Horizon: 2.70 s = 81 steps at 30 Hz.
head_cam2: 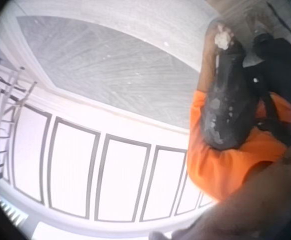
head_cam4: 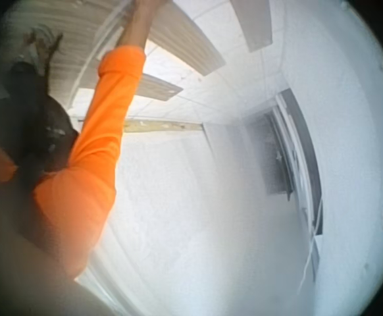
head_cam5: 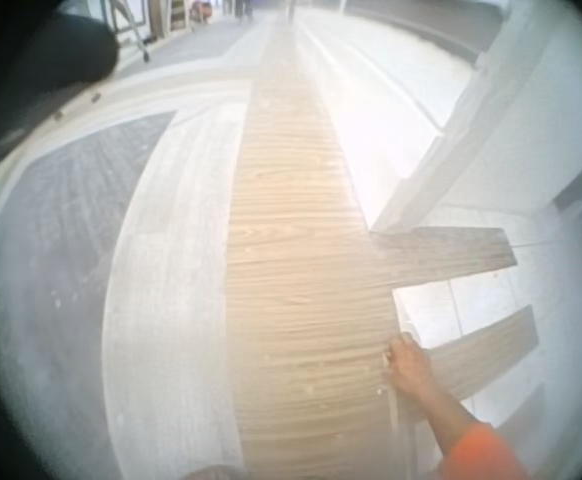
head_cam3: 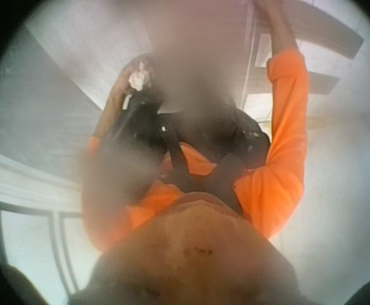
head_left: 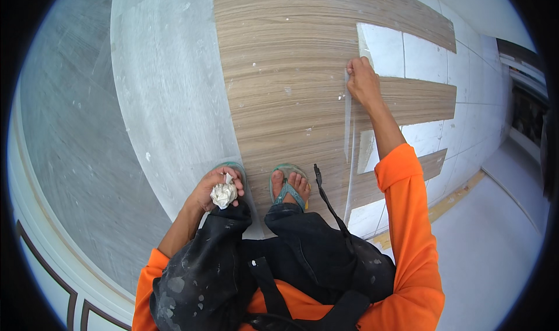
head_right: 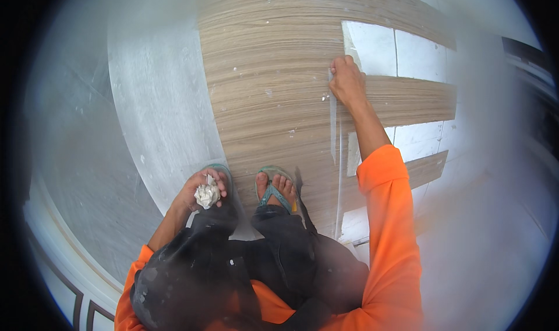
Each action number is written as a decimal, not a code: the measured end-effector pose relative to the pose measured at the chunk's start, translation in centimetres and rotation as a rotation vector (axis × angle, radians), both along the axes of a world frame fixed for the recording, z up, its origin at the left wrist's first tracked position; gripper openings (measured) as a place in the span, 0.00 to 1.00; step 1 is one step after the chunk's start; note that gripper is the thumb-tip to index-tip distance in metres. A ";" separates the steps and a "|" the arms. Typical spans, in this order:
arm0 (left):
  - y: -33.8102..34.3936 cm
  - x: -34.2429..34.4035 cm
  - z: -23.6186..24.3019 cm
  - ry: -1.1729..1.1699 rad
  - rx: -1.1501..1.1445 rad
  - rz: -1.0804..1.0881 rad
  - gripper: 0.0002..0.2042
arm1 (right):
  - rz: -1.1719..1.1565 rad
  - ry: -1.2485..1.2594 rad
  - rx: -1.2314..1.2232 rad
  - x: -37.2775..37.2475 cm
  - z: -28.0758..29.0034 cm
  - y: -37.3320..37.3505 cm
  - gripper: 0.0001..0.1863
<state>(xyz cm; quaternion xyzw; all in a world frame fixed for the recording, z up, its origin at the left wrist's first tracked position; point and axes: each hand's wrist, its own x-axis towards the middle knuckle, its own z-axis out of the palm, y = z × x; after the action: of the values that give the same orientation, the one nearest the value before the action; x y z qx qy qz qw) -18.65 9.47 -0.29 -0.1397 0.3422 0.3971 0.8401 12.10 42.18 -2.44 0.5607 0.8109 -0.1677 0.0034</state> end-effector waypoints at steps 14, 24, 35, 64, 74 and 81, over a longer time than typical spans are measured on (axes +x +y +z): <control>0.0 0.1 0.0 0.001 0.021 -0.004 0.10 | -0.019 0.267 0.115 0.9 -0.4 -0.8 0.06; -0.3 0.0 -0.2 0.014 0.037 -0.007 0.10 | -0.009 0.108 0.105 0.7 -0.6 -0.9 0.06; -0.2 -0.1 -0.3 -0.006 0.049 -0.008 0.10 | -0.060 0.180 0.121 0.5 -0.6 -1.4 0.05; -0.2 -0.1 -0.2 0.014 0.045 -0.006 0.10 | -0.064 0.254 0.080 2.7 0.9 -4.9 0.05; -0.2 0.0 -0.2 0.012 0.058 0.002 0.10 | -0.038 0.261 0.064 3.6 2.7 -6.8 0.05; 0.0 0.0 0.0 -0.001 0.041 0.005 0.09 | -0.023 0.277 0.086 4.1 4.0 -8.5 0.04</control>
<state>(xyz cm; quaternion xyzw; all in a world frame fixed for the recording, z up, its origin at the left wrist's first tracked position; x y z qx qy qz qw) -18.68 9.45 -0.29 -0.1232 0.3333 0.4061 0.8419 16.16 33.67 1.55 0.5411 0.8035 -0.2084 -0.1346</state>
